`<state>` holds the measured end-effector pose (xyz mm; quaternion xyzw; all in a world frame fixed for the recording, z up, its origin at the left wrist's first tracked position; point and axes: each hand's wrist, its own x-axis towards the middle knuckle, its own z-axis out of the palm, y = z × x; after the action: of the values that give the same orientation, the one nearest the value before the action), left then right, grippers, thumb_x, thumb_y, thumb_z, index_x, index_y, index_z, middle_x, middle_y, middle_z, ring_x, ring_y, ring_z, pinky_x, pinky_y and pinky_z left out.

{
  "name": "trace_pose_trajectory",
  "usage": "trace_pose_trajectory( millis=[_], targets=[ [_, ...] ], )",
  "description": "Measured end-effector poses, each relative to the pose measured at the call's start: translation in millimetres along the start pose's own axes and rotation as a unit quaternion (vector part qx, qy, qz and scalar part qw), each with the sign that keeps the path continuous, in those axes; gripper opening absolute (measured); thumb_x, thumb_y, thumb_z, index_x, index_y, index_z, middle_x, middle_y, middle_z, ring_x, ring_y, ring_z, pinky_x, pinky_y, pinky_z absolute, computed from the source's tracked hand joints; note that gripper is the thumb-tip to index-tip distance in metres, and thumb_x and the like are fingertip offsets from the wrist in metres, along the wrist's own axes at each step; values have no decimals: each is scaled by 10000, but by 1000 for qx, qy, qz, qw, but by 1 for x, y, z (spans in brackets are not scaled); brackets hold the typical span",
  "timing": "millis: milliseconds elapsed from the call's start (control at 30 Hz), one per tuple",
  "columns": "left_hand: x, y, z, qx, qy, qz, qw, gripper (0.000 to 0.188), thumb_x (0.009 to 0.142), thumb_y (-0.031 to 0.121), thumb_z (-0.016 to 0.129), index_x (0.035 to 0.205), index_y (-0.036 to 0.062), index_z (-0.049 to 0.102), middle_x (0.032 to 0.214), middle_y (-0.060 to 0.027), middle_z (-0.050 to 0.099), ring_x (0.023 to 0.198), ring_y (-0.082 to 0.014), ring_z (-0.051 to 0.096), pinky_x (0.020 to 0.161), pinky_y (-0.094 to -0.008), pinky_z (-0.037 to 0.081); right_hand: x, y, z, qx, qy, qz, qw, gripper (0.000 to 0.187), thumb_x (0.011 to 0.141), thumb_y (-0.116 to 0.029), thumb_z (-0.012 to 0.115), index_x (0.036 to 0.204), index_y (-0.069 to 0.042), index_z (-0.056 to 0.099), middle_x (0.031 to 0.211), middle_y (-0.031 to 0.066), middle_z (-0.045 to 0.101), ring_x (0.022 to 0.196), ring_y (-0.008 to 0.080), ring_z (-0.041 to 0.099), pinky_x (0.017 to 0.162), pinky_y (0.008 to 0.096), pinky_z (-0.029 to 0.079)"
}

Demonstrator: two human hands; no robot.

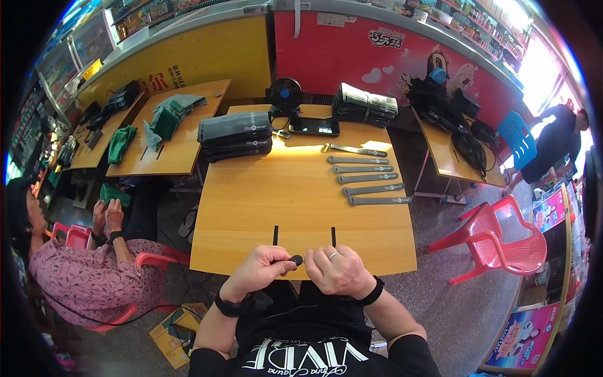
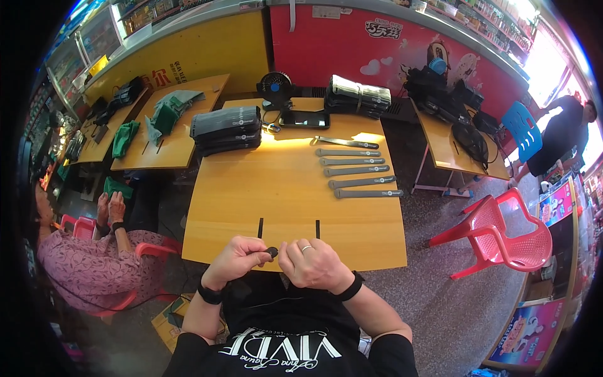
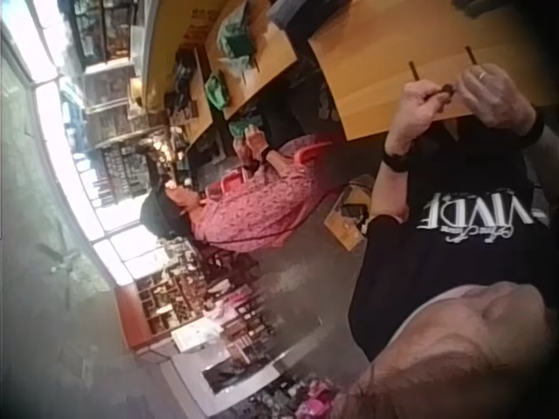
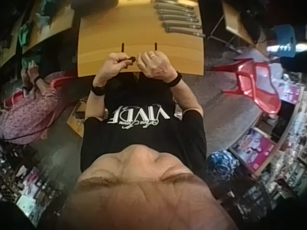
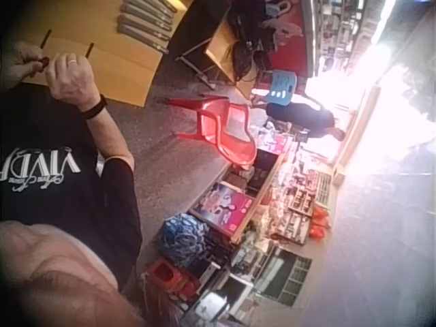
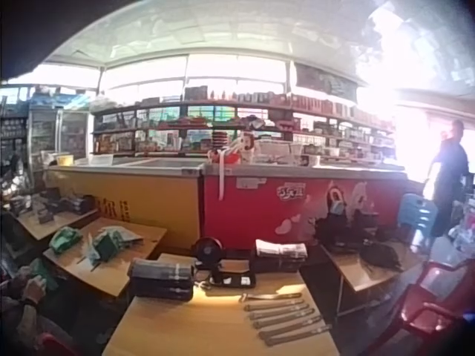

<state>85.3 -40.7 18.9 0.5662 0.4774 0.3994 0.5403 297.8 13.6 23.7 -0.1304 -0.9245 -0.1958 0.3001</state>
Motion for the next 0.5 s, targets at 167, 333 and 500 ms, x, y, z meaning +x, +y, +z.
trace_pose_trajectory(
  millis=[167, 333, 500],
  targets=[
    [0, -2, -2, 141, -43, -10, 989, 152, 834, 54, 676, 735, -40, 610, 655, -96, 557, 576, -161, 524, 536, -297, 407, -2, 5, -2, 17, -41, -41, 998, 211, 723, -143, 595, 878, -2, 618, 680, 35, 545, 602, 145, 558, 496, 252, 400],
    [2, -5, 17, 325, 110, 164, 925, 60, 794, 8, 663, 777, -27, 617, 675, -144, 540, 607, -298, 553, 546, -341, 423, 4, 6, -4, 121, -103, 40, 986, 127, 772, -153, 609, 804, -32, 589, 668, 57, 556, 601, 203, 587, 487, 308, 416],
    [2, -22, 36, 302, 174, 195, 917, 99, 837, 15, 623, 925, -29, 626, 817, -147, 590, 667, -319, 580, 570, -362, 462, -7, -11, 10, 302, -96, 342, 885, 185, 820, -191, 693, 729, -70, 586, 672, 112, 545, 597, 294, 569, 500, 390, 414]
  ],
)
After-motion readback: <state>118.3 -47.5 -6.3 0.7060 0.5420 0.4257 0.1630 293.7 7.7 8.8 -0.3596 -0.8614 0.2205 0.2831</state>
